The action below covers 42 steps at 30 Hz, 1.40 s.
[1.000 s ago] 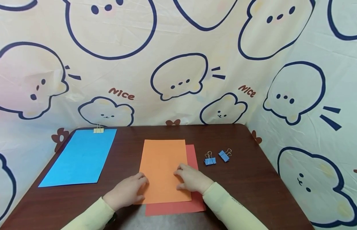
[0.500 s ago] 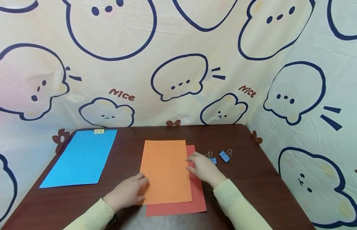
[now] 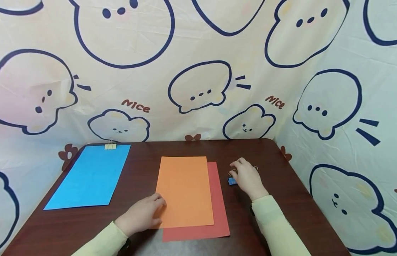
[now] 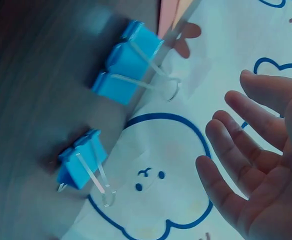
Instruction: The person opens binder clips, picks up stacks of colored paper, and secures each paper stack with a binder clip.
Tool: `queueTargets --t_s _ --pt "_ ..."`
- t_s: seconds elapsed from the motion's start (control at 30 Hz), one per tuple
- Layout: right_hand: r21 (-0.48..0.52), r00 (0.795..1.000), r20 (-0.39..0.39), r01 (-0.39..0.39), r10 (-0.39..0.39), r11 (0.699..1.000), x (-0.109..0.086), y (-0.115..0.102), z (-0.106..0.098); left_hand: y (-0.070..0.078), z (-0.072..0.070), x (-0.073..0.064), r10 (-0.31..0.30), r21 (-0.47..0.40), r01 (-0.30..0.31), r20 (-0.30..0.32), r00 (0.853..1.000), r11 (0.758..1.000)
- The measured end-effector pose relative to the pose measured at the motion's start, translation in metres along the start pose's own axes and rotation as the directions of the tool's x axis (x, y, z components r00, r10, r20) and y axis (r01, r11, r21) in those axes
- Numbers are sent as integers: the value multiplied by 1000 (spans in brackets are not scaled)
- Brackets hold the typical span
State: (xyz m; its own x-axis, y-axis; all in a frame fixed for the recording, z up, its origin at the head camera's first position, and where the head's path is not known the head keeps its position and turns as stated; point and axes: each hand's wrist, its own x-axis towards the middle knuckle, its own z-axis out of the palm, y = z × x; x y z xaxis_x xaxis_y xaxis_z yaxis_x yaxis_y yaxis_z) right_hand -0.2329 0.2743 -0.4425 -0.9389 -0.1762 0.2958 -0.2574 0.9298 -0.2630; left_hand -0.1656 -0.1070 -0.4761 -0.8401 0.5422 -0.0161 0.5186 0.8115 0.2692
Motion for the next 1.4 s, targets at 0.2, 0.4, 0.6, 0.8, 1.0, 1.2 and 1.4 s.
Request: queueTargets --t_s 0.2,0.4,0.6,0.8,1.0,1.2,1.4 --pt "8 999 52 -11 11 1000 -1 9 5 0 -1 -1 2 -4 -2 -5 1000 1000" --pt "17 994 110 -31 29 999 0 15 11 1 -1 -2 5 -7 -5 -7 1000 1000" --pt "18 987 160 -37 34 999 2 19 15 1 0 -3 9 -8 -9 -14 1000 1000" --pt "23 987 156 -35 31 999 3 19 17 0 1 -3 12 -8 -12 -21 1000 1000" --pt "11 990 138 -21 19 1000 2 19 17 0 1 -3 11 -13 -11 -26 1000 1000" --pt "8 988 149 -32 30 999 3 19 16 -1 1 -2 5 -14 -6 -23 1000 1000" --pt "16 984 172 -55 52 998 4 21 18 -1 1 -2 5 -18 -6 -23 1000 1000"
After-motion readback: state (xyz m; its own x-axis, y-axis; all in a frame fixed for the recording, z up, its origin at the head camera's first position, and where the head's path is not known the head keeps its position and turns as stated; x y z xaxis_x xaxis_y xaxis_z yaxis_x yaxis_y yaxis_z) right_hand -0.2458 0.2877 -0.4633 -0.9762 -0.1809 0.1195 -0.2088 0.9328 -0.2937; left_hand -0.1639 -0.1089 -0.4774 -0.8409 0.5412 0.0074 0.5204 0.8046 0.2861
